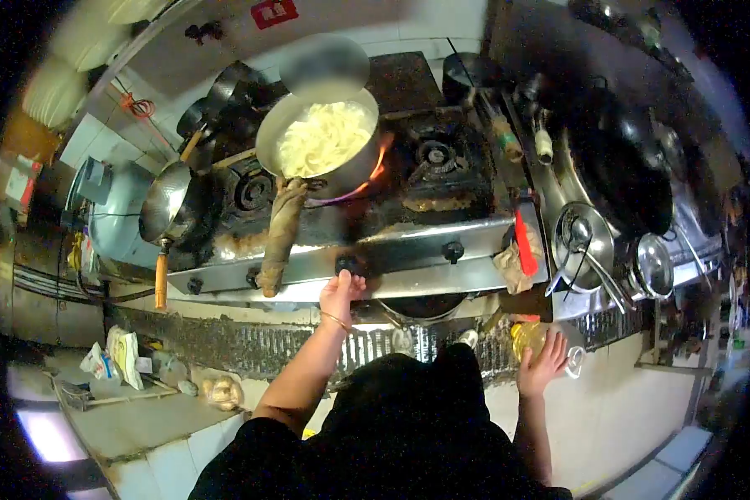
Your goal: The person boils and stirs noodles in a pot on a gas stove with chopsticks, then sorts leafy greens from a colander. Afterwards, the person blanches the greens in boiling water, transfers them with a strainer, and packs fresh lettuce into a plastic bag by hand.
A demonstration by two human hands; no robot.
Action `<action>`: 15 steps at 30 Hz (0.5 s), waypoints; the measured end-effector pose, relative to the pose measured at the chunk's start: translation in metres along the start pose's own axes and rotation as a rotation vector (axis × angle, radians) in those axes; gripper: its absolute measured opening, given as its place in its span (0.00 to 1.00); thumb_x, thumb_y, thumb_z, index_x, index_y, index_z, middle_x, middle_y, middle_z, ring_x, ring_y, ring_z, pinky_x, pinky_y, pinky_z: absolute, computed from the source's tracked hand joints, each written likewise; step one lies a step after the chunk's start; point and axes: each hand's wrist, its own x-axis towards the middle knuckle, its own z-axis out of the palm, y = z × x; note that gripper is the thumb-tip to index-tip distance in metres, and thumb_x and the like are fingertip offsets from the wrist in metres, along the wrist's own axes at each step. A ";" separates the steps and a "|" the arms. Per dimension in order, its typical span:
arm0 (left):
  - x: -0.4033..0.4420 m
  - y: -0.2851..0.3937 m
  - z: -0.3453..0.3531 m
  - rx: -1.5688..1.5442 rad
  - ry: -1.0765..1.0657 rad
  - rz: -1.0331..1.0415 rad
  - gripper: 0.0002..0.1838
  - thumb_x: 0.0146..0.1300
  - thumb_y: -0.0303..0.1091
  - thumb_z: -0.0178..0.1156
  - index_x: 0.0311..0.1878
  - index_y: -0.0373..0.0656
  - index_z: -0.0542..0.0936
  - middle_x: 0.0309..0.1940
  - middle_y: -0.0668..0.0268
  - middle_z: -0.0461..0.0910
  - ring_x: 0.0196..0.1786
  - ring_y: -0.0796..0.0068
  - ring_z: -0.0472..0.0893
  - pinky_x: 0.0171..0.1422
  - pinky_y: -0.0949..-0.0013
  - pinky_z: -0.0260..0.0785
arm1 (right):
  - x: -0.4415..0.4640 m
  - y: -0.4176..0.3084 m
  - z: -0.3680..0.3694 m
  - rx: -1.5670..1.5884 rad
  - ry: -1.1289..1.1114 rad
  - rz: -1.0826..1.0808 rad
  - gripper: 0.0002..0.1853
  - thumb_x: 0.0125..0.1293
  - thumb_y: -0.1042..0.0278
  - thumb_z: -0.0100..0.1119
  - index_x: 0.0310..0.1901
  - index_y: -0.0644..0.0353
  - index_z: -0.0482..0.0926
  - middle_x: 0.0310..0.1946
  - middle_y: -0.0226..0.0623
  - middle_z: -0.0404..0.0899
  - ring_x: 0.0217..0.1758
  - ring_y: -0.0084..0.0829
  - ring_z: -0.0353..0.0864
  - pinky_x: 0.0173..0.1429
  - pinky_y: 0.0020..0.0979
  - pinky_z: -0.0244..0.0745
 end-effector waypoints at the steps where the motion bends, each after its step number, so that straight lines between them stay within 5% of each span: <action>1: 0.001 -0.003 -0.007 0.052 -0.045 0.018 0.15 0.63 0.43 0.59 0.29 0.40 0.77 0.28 0.63 0.81 0.33 0.73 0.80 0.40 0.70 0.73 | -0.014 0.002 0.003 -0.005 -0.033 0.029 0.34 0.59 0.52 0.52 0.67 0.52 0.58 0.69 0.44 0.53 0.74 0.45 0.45 0.72 0.56 0.32; 6: -0.014 -0.015 -0.026 0.520 -0.185 -0.081 0.18 0.65 0.43 0.56 0.27 0.37 0.76 0.28 0.63 0.81 0.33 0.72 0.81 0.39 0.70 0.72 | -0.071 0.025 0.025 0.051 -0.078 0.007 0.36 0.56 0.52 0.56 0.65 0.56 0.59 0.68 0.46 0.55 0.73 0.47 0.48 0.70 0.59 0.37; 9: -0.024 -0.057 -0.063 0.800 -0.369 -0.087 0.18 0.64 0.43 0.56 0.31 0.35 0.78 0.27 0.63 0.81 0.31 0.73 0.80 0.38 0.70 0.70 | -0.112 0.060 0.067 0.279 -0.216 -0.062 0.35 0.54 0.57 0.60 0.64 0.53 0.61 0.63 0.43 0.64 0.67 0.48 0.60 0.67 0.48 0.56; 11: -0.045 -0.067 -0.077 1.386 -0.496 -0.150 0.21 0.65 0.50 0.50 0.34 0.40 0.79 0.27 0.60 0.81 0.30 0.71 0.78 0.38 0.67 0.69 | -0.128 0.082 0.065 0.450 -0.636 0.065 0.28 0.56 0.52 0.59 0.58 0.55 0.71 0.51 0.48 0.75 0.56 0.47 0.73 0.58 0.40 0.68; 12: -0.052 -0.090 -0.102 1.376 -0.444 -0.259 0.23 0.64 0.52 0.47 0.34 0.41 0.80 0.29 0.59 0.81 0.33 0.69 0.79 0.41 0.64 0.69 | -0.135 0.094 0.061 0.561 -0.780 0.177 0.26 0.56 0.50 0.58 0.53 0.57 0.74 0.45 0.49 0.78 0.51 0.47 0.76 0.54 0.40 0.71; 13: -0.071 -0.081 -0.102 1.782 -0.734 -0.031 0.20 0.66 0.48 0.45 0.43 0.43 0.80 0.42 0.57 0.80 0.40 0.65 0.78 0.45 0.59 0.69 | -0.150 0.112 0.060 0.695 -0.902 0.306 0.24 0.57 0.48 0.56 0.48 0.58 0.78 0.40 0.50 0.80 0.46 0.46 0.79 0.50 0.39 0.74; 15: -0.072 -0.115 -0.114 1.841 -0.967 0.064 0.19 0.66 0.46 0.45 0.46 0.42 0.77 0.45 0.56 0.78 0.39 0.65 0.78 0.44 0.58 0.69 | -0.203 0.172 0.086 0.526 -0.879 0.407 0.24 0.57 0.47 0.55 0.45 0.60 0.79 0.40 0.50 0.80 0.44 0.46 0.80 0.50 0.39 0.75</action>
